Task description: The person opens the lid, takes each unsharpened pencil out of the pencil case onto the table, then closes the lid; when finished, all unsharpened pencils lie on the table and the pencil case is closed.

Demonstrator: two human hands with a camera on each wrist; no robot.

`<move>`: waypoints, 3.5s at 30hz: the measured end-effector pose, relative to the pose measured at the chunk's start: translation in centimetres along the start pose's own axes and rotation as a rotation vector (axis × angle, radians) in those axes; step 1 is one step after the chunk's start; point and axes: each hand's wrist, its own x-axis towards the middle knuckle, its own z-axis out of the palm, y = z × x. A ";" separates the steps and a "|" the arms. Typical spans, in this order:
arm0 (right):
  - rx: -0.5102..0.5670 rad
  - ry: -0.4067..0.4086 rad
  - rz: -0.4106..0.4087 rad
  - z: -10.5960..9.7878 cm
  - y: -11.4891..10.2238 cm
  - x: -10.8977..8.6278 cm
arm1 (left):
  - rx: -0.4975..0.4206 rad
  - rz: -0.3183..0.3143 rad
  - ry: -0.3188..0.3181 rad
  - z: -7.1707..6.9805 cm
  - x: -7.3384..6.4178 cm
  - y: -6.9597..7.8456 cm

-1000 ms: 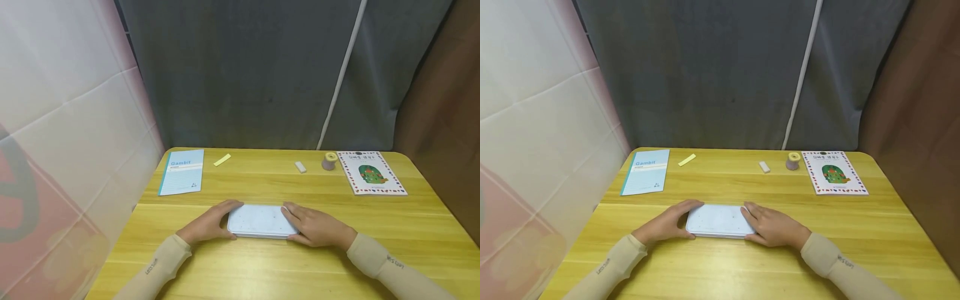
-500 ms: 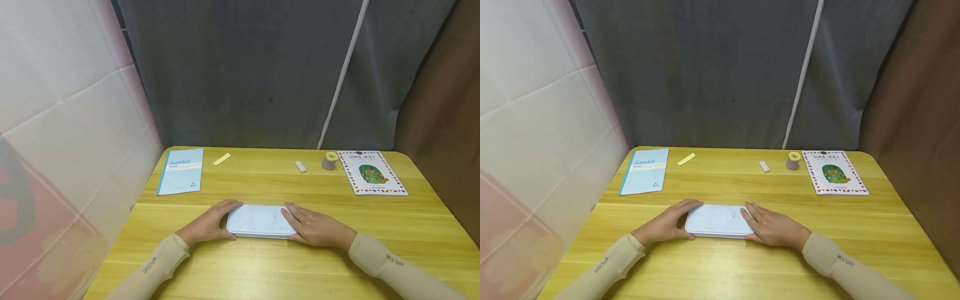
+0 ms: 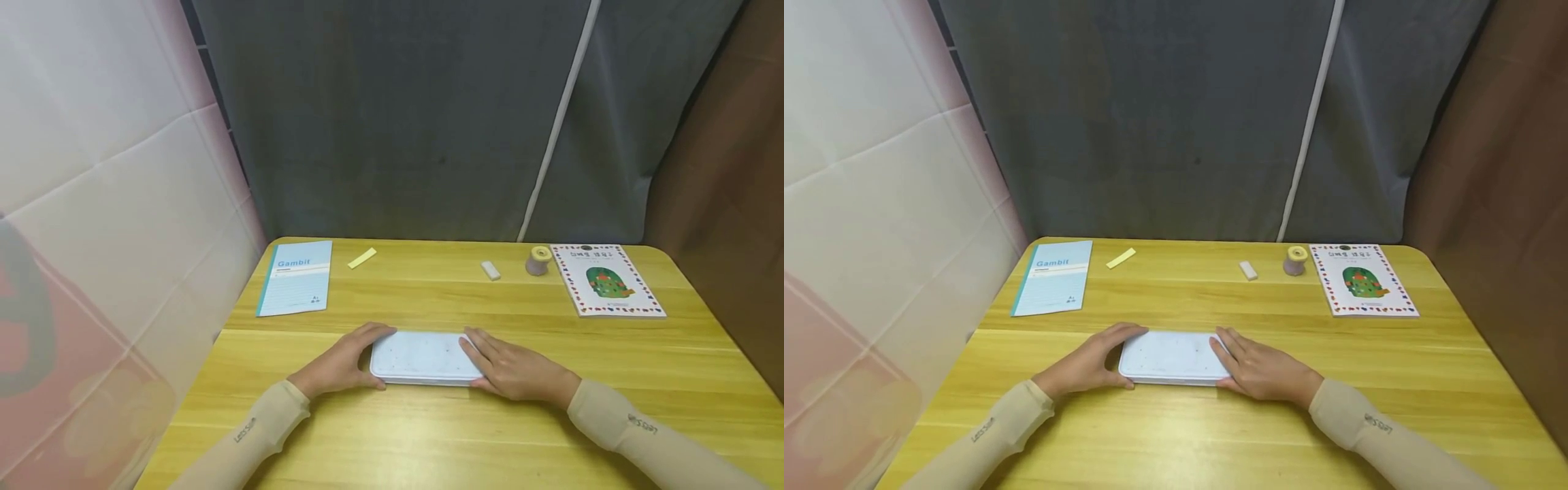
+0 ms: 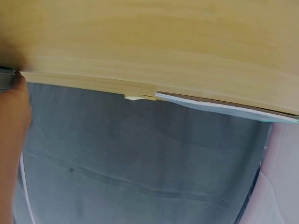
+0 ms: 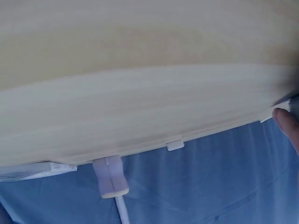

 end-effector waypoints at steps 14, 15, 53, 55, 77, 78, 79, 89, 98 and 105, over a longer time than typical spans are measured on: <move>0.625 0.061 0.479 -1.3 2.3 2.5 | -0.179 -0.087 0.045 0.4 0.0 -0.3; 0.656 0.073 0.530 -1.3 2.6 2.8 | -0.199 -0.085 0.049 0.5 0.0 -0.3; 0.393 0.253 0.909 -1.7 5.7 5.1 | -0.011 -0.151 0.057 0.5 -0.3 0.3; 0.361 0.299 0.852 -2.2 5.2 4.7 | -0.005 -0.159 0.052 0.5 -0.3 0.3; 0.658 -0.032 0.714 -1.7 1.9 3.9 | 0.022 -0.170 0.076 -0.1 0.3 -0.2; 0.656 -0.039 0.720 -1.7 1.9 4.0 | 0.023 -0.167 0.076 -0.1 0.4 -0.2; 0.653 -0.045 0.726 -1.6 2.0 4.1 | 0.025 -0.165 0.076 -0.1 0.4 -0.2; 0.643 -0.094 0.741 -1.4 2.1 4.4 | 0.026 -0.172 0.070 -0.2 0.5 -0.1; 0.601 -0.140 0.734 -0.9 2.3 4.4 | 0.020 -0.174 0.074 -0.1 0.5 -0.1; 0.582 -0.131 0.723 -0.9 2.3 4.5 | 0.012 -0.172 0.082 -0.1 0.5 -0.1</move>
